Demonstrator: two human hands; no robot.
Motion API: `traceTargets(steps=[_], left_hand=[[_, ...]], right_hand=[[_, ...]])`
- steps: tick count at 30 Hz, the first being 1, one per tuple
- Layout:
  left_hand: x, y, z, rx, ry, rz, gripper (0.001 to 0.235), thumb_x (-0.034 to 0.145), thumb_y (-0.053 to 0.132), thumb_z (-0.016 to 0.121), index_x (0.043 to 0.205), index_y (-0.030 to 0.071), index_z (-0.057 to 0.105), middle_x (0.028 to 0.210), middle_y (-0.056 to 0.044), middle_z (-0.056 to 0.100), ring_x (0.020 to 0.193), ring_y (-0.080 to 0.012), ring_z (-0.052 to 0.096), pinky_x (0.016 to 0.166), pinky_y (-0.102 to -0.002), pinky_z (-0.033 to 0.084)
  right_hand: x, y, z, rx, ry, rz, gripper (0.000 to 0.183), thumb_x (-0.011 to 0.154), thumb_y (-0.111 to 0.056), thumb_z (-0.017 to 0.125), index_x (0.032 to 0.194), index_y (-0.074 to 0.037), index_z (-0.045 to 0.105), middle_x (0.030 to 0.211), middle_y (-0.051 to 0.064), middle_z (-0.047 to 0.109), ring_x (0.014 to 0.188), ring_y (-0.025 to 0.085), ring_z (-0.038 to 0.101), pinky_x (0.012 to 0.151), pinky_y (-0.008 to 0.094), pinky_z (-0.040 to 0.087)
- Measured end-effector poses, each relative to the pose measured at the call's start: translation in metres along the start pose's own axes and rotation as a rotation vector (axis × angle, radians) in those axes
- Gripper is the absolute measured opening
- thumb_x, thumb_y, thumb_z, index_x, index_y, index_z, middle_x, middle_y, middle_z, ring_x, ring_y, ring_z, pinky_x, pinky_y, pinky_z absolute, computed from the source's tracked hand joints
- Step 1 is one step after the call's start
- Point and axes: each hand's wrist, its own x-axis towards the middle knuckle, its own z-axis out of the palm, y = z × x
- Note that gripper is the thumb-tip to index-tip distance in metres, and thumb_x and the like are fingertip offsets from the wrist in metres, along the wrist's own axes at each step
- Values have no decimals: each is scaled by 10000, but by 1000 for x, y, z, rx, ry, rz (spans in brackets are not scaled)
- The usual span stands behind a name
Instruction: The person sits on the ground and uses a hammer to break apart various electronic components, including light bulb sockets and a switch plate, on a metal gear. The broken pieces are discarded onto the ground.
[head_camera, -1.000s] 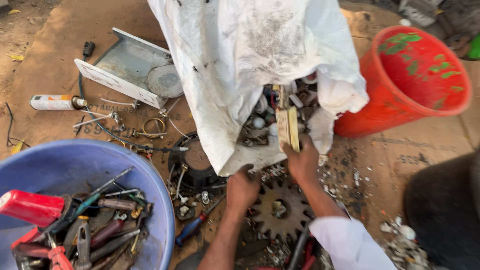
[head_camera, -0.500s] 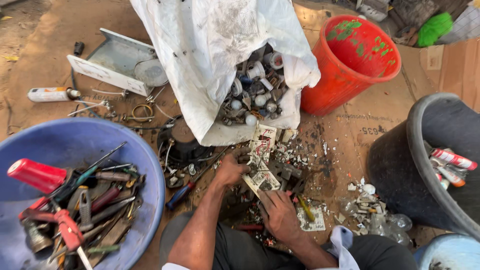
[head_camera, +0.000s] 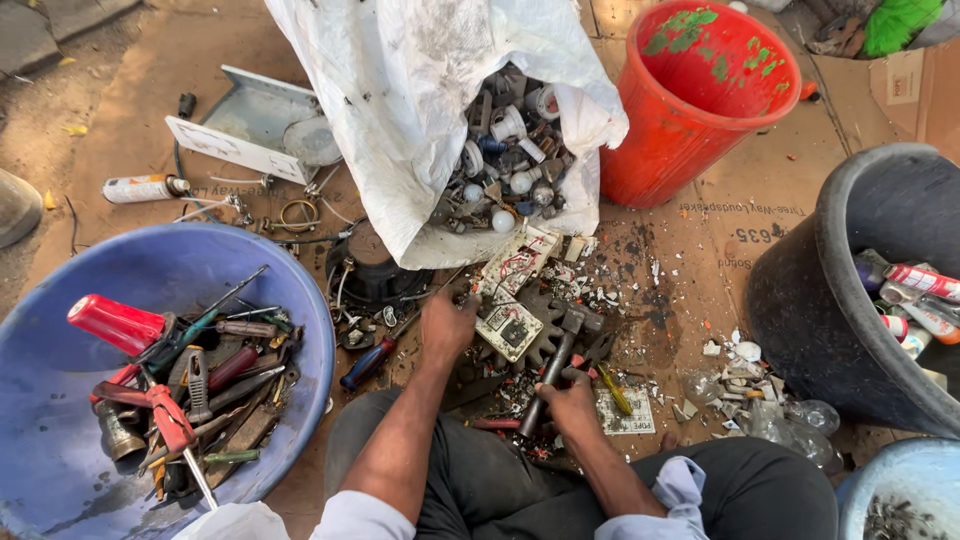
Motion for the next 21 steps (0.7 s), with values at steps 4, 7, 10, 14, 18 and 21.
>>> traceTargets(steps=[4,7,10,14,18,21], left_hand=[[-8,-9,1,58,-98,-74,641,857,347,809,1363,10,603,1242,-254,681,1161,-359,684,1039,-439,510],[-6,-16,6,43,-96,-118,645,809,332,834,1340,26,633,1176,-229,724,1083,-326,719,994,-423,538],[0,-24,6,-124,-3,-105,558,785,233,836,1265,0,672,1068,-210,756,960,-284,738,890,-391,567],[8,-33,6,-574,41,-266,475,783,71,803,1232,33,653,937,-187,729,750,-249,635,654,-352,518],[12,-45,4,-975,111,-19,313,844,50,787,1086,-121,687,914,-151,740,739,-190,686,638,-296,550],[16,-46,7,-1148,78,-132,316,862,94,768,1068,-134,695,898,-129,742,728,-193,696,643,-315,562]], right_hand=[[25,14,9,-46,18,-24,668,794,-73,791,1365,-8,450,1032,160,672,812,235,664,706,385,542],[36,20,-3,148,-22,-5,472,831,-62,732,1249,56,546,979,158,657,757,232,647,661,386,551],[40,13,-16,400,-144,108,306,834,-52,641,1091,104,582,833,192,657,632,286,653,562,414,574],[25,3,-20,244,-165,-41,236,837,-98,643,1032,32,612,725,192,687,514,318,669,432,413,568],[4,11,-21,-338,-156,-218,393,871,-290,767,1135,-12,678,872,168,738,660,278,714,635,438,563],[11,16,-38,-605,-40,-299,449,900,-347,729,1267,-91,693,1005,163,745,824,313,767,829,460,586]])
